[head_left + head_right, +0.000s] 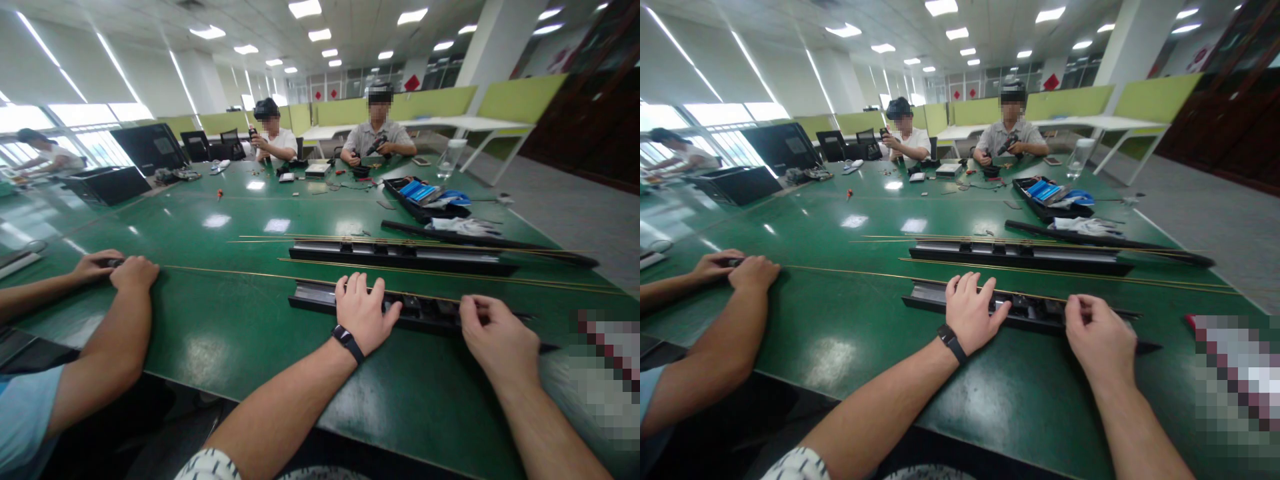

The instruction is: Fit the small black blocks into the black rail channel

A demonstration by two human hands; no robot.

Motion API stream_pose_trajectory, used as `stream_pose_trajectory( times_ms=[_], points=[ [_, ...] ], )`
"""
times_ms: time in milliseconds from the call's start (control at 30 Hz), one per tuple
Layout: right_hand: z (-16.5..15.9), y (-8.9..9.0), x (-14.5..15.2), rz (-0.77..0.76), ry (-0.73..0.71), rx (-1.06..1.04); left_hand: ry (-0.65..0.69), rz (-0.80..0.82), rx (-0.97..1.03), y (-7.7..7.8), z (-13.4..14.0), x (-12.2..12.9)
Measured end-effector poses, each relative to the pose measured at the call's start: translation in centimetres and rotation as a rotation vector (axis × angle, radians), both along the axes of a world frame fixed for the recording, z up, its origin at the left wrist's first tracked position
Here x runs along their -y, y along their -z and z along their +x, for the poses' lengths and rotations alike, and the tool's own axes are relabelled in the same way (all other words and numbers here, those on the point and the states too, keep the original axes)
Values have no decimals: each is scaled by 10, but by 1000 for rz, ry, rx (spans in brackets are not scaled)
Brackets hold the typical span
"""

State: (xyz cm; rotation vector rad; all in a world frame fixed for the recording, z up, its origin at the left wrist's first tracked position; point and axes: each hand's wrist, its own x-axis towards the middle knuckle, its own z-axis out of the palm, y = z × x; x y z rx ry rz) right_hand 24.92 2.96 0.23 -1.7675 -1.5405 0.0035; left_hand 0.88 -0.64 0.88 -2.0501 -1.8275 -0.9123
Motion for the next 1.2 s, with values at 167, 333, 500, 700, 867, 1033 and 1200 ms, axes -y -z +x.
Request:
stream_pose_trajectory(
  times_ms=[167, 333, 500, 700, 867, 1033, 1200],
  points=[
    [-2, -2, 1, 12, 8, 0, -2, -4, -1, -1, 0, 1],
    [-4, -3, 1, 9, 10, 24, -4, -8, -1, 0, 1, 0],
    [-4, -3, 3, 13, -14, 19, -6, -6, -4, 0, 0, 0],
    [-3, 1, 3, 44, -70, 57, -13, -10, -25, 0, 0, 0],
    [-4, -2, 5, 62, -77, 41, 7, -15, -12, -2, 0, 2],
    [-3, -1, 5, 69, 1, 29, 25, -21, -3, 0, -2, 0],
    [-1, 0, 4, 63, 46, 11, 22, -25, -26, 0, -4, 0]
  ],
)
